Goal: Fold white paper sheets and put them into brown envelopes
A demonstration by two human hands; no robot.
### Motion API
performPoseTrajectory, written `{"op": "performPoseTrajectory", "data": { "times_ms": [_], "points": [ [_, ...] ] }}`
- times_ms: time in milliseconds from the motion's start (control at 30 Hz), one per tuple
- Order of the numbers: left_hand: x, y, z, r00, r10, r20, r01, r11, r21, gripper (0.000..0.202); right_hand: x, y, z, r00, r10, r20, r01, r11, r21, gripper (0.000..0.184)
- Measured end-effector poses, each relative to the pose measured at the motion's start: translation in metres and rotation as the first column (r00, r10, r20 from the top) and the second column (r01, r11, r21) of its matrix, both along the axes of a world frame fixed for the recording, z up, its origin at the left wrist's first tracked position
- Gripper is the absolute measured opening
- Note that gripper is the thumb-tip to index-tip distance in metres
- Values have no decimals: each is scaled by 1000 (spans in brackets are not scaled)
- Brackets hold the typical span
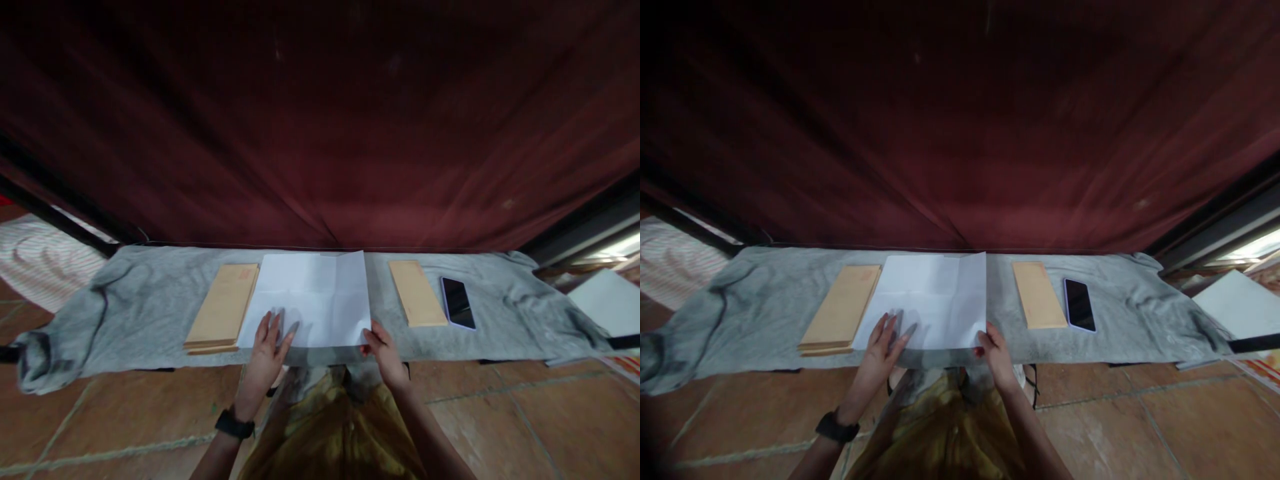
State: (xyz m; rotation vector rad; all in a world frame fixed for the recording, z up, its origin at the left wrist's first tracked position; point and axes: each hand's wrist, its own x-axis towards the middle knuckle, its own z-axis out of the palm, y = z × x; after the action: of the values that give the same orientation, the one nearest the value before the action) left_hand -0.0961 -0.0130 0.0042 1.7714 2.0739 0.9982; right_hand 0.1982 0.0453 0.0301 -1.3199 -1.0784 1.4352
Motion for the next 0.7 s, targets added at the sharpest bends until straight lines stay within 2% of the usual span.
{"op": "performPoseTrajectory", "data": {
  "times_ms": [67, 167, 300, 467, 700],
  "points": [
    [8, 3, 0, 999, -31, 3, 31, 1000, 2, 55, 27, -1, -4, 998, -30, -56, 27, 998, -57, 47],
    [21, 8, 0, 997, -74, -17, 74, 997, 1, 53, 62, -1, -12, 990, -142, -16, 138, 980, -144, 48],
    [38, 15, 3, 991, -136, -2, 135, 990, -34, 50, 89, 1, -18, 973, -203, 107, 216, 968, -130, 41],
    [61, 23, 6, 973, -229, 9, 229, 972, -50, 50, 85, 4, -21, 976, -191, 107, 201, 974, -101, 44],
    [84, 33, -4, 953, -299, -42, 296, 953, -60, 51, 59, 6, -26, 965, -258, 56, 263, 953, -147, 45]
  ]
}}
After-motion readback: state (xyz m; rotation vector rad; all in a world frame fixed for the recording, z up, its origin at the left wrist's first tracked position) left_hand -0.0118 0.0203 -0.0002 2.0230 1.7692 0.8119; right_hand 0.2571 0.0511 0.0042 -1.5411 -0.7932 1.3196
